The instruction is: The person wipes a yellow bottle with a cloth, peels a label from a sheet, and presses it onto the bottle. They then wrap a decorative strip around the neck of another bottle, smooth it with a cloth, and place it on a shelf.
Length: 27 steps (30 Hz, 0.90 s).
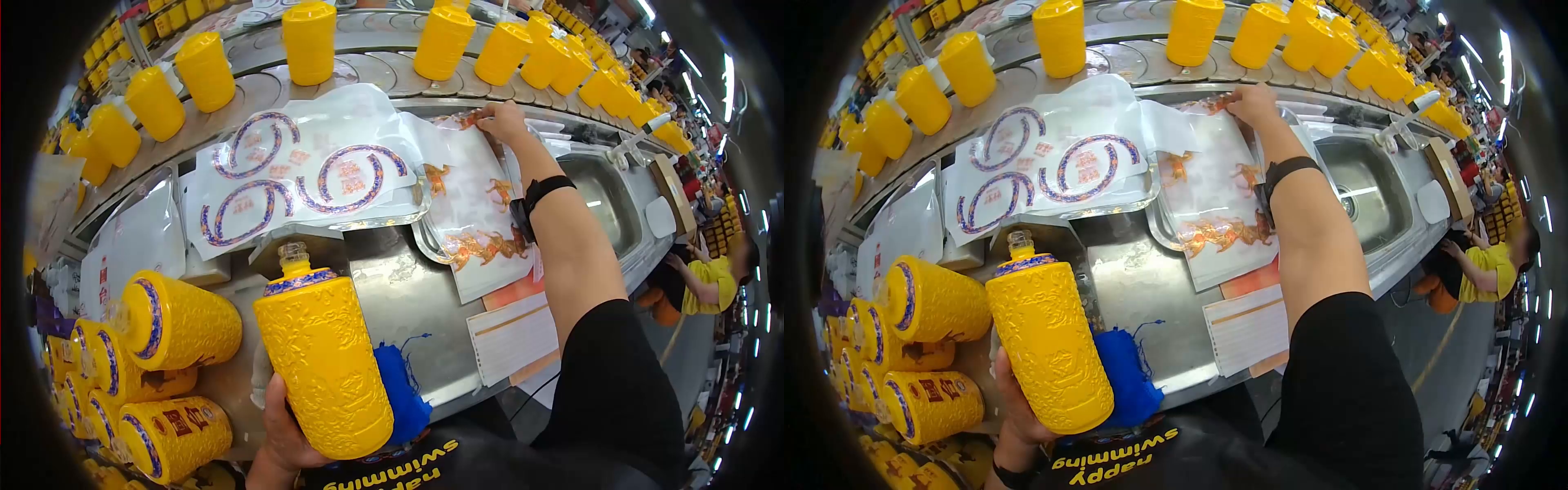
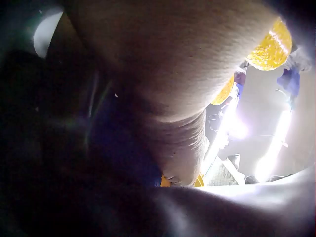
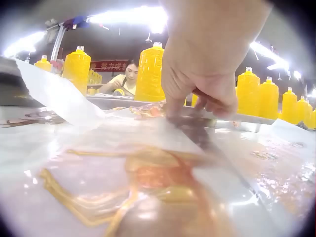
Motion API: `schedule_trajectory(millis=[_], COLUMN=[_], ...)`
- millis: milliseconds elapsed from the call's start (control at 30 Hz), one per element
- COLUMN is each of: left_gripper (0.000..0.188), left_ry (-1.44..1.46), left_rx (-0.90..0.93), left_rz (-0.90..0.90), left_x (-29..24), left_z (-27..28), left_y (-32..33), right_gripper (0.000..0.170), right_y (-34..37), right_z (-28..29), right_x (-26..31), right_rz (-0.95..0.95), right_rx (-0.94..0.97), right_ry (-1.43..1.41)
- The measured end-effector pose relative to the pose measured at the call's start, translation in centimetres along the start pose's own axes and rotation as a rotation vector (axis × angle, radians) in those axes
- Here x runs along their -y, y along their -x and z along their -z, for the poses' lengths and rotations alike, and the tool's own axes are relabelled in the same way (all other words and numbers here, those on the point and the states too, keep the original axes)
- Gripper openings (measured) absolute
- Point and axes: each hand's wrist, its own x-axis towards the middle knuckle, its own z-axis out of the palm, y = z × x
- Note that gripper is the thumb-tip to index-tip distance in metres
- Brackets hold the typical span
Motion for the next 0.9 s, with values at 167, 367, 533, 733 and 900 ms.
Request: schedule_trajectory(millis=[167, 367, 533, 733, 900], left_gripper=[0.106, 0.118, 0.116, 0.116, 0.117], left_ry=[0.117, -0.283, -0.667, -0.579, -0.644], left_rx=[0.045, -0.011, -0.034, 0.006, 0.139], left_rz=[0.187, -0.051, 0.046, 0.048, 0.155], left_x=[-0.6, 0.7, -1.7, -1.4, -2.0], left_z=[1.0, 1.6, 1.5, 1.6, 3.4], left_y=[-0.2, 1.1, 0.7, 0.6, 1.2], right_gripper=[0.025, 0.029, 0.023, 0.011, 0.01], right_y=[0.2, 5.1, 6.2, 15.6, 22.8], right_z=[0.4, 6.9, 2.0, 17.1, 25.9], right_x=[0.5, 3.9, 1.7, 11.2, 19.1], right_rz=[0.014, -0.113, 0.285, 0.665, 1.048], right_rx=[-0.089, 0.506, 0.263, 0.124, 0.055], right_ry=[-0.112, -0.458, 0.187, -0.199, -0.122])
